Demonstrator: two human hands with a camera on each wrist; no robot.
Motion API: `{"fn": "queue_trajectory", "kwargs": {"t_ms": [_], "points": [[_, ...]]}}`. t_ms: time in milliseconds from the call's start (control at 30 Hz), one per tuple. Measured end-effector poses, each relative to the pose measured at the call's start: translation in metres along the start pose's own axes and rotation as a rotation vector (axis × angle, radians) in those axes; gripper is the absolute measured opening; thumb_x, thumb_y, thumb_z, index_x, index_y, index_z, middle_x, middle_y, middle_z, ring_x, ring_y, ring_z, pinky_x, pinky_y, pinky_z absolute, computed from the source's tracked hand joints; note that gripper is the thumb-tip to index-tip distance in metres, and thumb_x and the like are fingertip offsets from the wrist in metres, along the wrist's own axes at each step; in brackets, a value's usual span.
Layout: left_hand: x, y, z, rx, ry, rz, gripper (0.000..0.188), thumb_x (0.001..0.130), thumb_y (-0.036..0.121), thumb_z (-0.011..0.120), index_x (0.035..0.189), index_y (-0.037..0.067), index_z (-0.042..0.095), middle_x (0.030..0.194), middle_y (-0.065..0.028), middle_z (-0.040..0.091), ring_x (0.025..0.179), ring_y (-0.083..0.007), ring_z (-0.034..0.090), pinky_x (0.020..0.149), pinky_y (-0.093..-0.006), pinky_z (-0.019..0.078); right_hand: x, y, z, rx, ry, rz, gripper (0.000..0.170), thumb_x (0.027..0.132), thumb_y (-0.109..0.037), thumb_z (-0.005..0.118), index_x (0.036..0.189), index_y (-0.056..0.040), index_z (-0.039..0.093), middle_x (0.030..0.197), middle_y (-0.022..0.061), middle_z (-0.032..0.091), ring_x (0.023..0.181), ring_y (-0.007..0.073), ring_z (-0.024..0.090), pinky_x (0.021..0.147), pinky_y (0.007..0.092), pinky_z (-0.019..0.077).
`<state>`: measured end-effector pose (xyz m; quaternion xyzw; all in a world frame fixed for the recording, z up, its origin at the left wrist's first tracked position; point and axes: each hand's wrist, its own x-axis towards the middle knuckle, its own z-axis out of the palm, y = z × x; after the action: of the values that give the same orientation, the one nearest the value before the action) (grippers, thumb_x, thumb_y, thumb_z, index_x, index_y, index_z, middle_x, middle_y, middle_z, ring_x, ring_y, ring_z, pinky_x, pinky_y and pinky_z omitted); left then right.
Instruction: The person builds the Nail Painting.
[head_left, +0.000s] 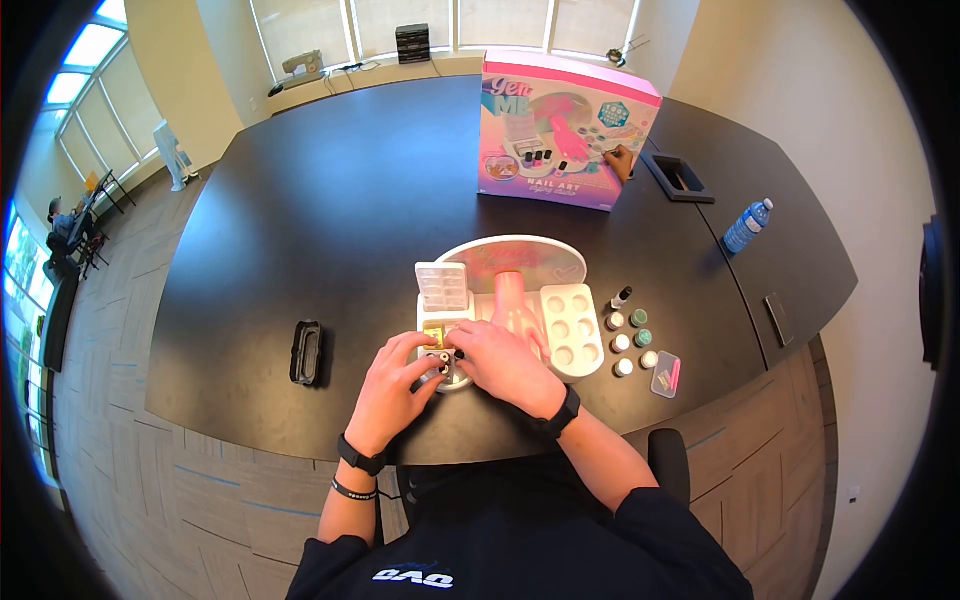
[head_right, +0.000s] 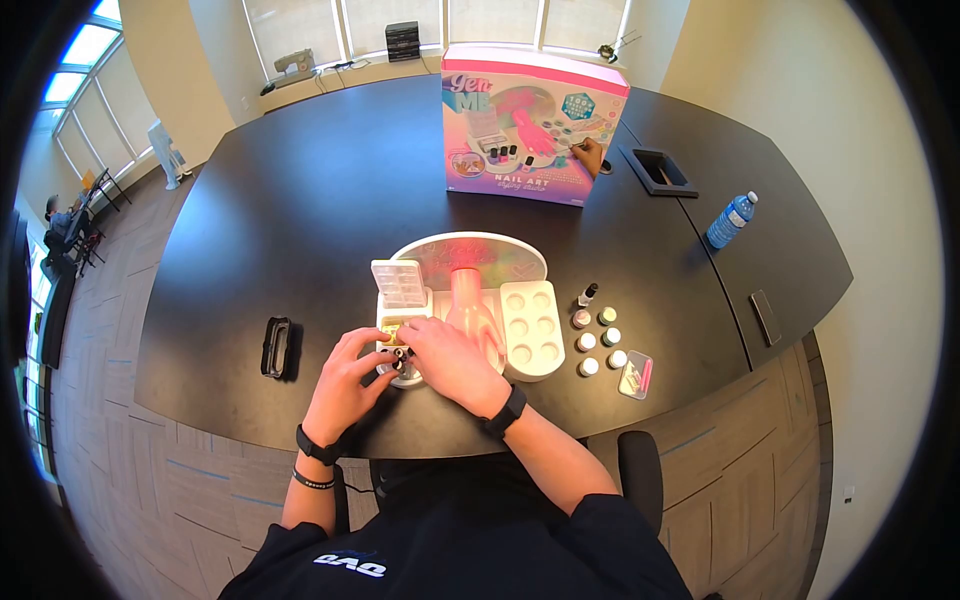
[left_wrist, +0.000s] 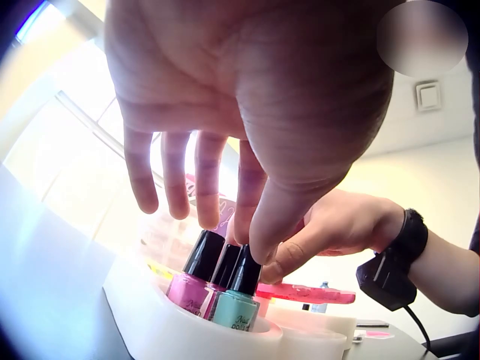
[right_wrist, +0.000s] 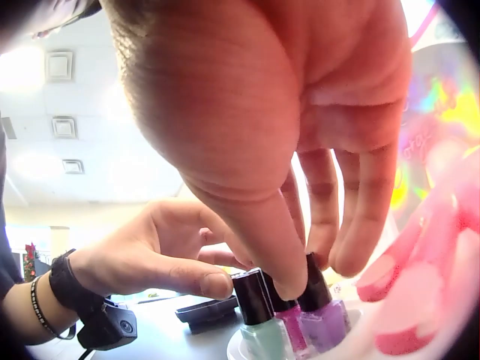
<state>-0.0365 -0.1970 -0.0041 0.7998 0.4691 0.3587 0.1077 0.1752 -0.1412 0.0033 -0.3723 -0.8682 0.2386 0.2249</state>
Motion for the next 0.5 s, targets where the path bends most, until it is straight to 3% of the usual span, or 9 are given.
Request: {"fn": "queue_trajectory", "kwargs": {"t_ms": [500], "points": [[0.0046, -0.0019, -0.0009, 0.0, -0.043, -0.007, 0.026, 0.08, 0.008, 0.088, 0.103, 0.004, 0.076, 0.132, -0.0098, 0.071, 0.128, -0.0363, 0.064, 0.109, -0.0476, 0.053, -0.0005, -0.0038, -0.0074, -0.046, 0.0, -0.023, 0.024, 0.089, -0.005, 0.077, 0.111, -0.0032, 0.069, 0.11, 0.0133, 0.071, 0.112, 0.0361, 0.07, 0.093, 0.0487, 0.0583]]}}
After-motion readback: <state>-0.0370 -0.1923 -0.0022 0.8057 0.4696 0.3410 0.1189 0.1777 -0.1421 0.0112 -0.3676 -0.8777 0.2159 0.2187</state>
